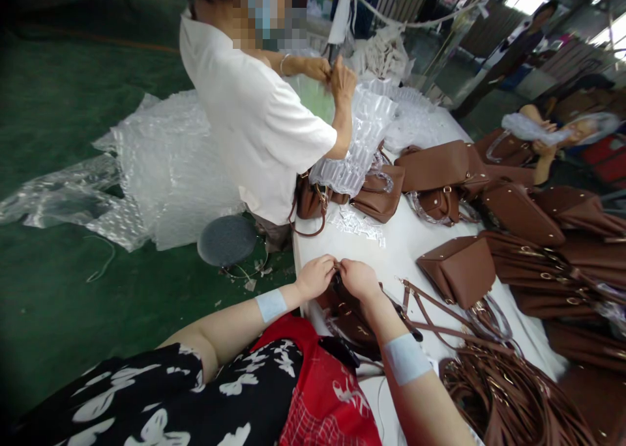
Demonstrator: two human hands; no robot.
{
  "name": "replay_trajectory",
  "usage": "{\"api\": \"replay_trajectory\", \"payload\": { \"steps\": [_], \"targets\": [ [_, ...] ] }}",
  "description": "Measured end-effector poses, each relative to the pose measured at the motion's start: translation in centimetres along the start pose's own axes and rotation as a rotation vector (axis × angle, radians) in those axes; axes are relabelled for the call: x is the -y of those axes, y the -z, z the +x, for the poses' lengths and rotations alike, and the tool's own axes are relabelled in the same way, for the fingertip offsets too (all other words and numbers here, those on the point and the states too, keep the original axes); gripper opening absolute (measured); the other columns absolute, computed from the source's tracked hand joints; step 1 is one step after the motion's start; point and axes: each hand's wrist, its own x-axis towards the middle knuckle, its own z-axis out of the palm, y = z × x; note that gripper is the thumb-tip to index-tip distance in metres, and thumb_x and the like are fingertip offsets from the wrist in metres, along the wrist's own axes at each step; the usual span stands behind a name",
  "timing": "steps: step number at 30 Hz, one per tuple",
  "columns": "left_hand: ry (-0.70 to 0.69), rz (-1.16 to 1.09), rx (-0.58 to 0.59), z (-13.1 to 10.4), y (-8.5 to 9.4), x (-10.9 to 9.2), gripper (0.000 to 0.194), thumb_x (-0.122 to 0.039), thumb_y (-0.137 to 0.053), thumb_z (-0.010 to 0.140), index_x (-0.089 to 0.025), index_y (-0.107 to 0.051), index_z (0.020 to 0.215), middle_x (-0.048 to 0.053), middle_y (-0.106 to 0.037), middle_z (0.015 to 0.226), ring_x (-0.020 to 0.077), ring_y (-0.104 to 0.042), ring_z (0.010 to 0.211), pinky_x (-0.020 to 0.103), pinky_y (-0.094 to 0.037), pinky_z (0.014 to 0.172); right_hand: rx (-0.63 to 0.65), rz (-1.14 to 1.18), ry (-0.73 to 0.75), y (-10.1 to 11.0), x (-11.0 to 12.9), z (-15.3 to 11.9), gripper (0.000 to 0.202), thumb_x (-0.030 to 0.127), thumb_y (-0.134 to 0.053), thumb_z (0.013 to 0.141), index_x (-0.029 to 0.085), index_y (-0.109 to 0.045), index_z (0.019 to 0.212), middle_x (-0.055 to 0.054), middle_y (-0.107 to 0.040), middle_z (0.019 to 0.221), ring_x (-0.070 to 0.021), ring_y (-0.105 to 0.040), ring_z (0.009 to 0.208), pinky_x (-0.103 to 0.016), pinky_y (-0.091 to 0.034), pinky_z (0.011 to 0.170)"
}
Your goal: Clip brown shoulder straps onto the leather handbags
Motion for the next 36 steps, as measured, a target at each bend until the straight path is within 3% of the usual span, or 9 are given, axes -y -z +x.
{"api": "replay_trajectory", "payload": {
  "steps": [6,13,16,20,27,29,32,34,36],
  "targets": [
    [0.003,0.076,0.076,0.2,-0.1,0.0,0.024,-0.02,-0.037,0.096,-0.017,-0.061,0.099,0.01,-0.061,0.102,0.0217,-0.062,0.092,0.035,-0.05,0.085,0.042,0.015,0.053,0.6,-0.4,0.1,0.037,0.034,-0.033,0.098,0.019,-0.068,0.099,-0.013,-0.072,0.103,-0.0234,-0.067,0.093,-0.03,-0.044,0.075],
    [-0.074,0.068,0.087,0.3,0.9,0.7,0.018,-0.024,-0.045,0.095,-0.017,-0.061,0.092,0.007,-0.063,0.096,0.0205,-0.062,0.091,0.03,-0.048,0.083,0.079,0.05,0.084,1.1,-0.9,-0.1,0.037,0.035,-0.036,0.097,0.019,-0.069,0.096,-0.012,-0.073,0.101,-0.023,-0.067,0.092,-0.029,-0.044,0.075],
    [-0.089,0.064,0.073,0.1,1.3,1.0,0.018,-0.027,-0.047,0.095,-0.019,-0.062,0.089,0.005,-0.064,0.094,0.0191,-0.061,0.091,0.029,-0.048,0.083,0.043,0.073,0.072,1.0,-1.1,-1.7,0.034,0.037,-0.037,0.096,0.019,-0.066,0.103,-0.012,-0.072,0.102,-0.0235,-0.067,0.091,-0.029,-0.044,0.073],
    [-0.077,0.077,0.043,-0.1,1.4,0.9,0.015,-0.025,-0.05,0.093,-0.019,-0.061,0.085,0.005,-0.063,0.092,0.0187,-0.06,0.091,0.029,-0.047,0.084,-0.002,0.101,0.037,0.5,-2.3,-4.9,0.026,0.029,-0.052,0.086,0.018,-0.063,0.107,-0.012,-0.072,0.101,-0.0254,-0.067,0.092,-0.029,-0.044,0.073],
    [-0.097,0.102,0.034,-0.6,1.0,0.4,0.012,-0.016,-0.047,0.089,-0.017,-0.058,0.093,0.008,-0.062,0.096,0.0209,-0.059,0.093,0.034,-0.049,0.087,0.019,0.175,-0.097,-1.8,-7.3,-9.5,0.021,0.025,-0.059,0.077,0.016,-0.07,0.093,-0.015,-0.072,0.09,-0.0295,-0.066,0.083,-0.034,-0.045,0.072],
    [-0.135,0.076,-0.041,-0.8,0.9,0.1,0.015,-0.016,-0.048,0.087,-0.017,-0.057,0.099,0.01,-0.062,0.102,0.0227,-0.059,0.1,0.038,-0.049,0.092,0.012,0.228,-0.136,-2.6,-8.8,-10.8,0.021,0.024,-0.061,0.075,0.016,-0.071,0.091,-0.014,-0.072,0.091,-0.0292,-0.065,0.087,-0.035,-0.045,0.077],
    [-0.213,0.038,-0.267,-0.9,0.7,-1.2,0.024,-0.022,-0.054,0.086,-0.014,-0.054,0.109,0.014,-0.059,0.114,0.0269,-0.054,0.113,0.045,-0.045,0.1,-0.042,0.33,-0.166,-3.5,-11.0,-13.2,0.026,0.022,-0.063,0.075,0.02,-0.07,0.1,-0.009,-0.071,0.103,-0.0257,-0.061,0.102,-0.032,-0.042,0.09],
    [-0.291,0.017,-0.358,-1.1,0.7,-3.1,0.028,-0.026,-0.057,0.086,-0.014,-0.054,0.11,0.016,-0.058,0.115,0.0279,-0.054,0.114,0.047,-0.044,0.101,-0.18,0.379,-0.209,-4.0,-12.5,-15.3,0.031,0.021,-0.061,0.078,0.02,-0.068,0.108,-0.008,-0.069,0.11,-0.024,-0.058,0.108,-0.031,-0.039,0.096],
    [-0.383,-0.037,-0.357,-1.5,0.8,-5.7,0.028,-0.028,-0.058,0.086,-0.014,-0.053,0.11,0.014,-0.059,0.113,0.0261,-0.056,0.11,0.045,-0.047,0.098,-0.372,0.409,-0.303,-4.6,-13.9,-18.2,0.032,0.021,-0.058,0.082,0.017,-0.066,0.112,-0.01,-0.067,0.113,-0.024,-0.056,0.109,-0.032,-0.039,0.097]
  ]
}}
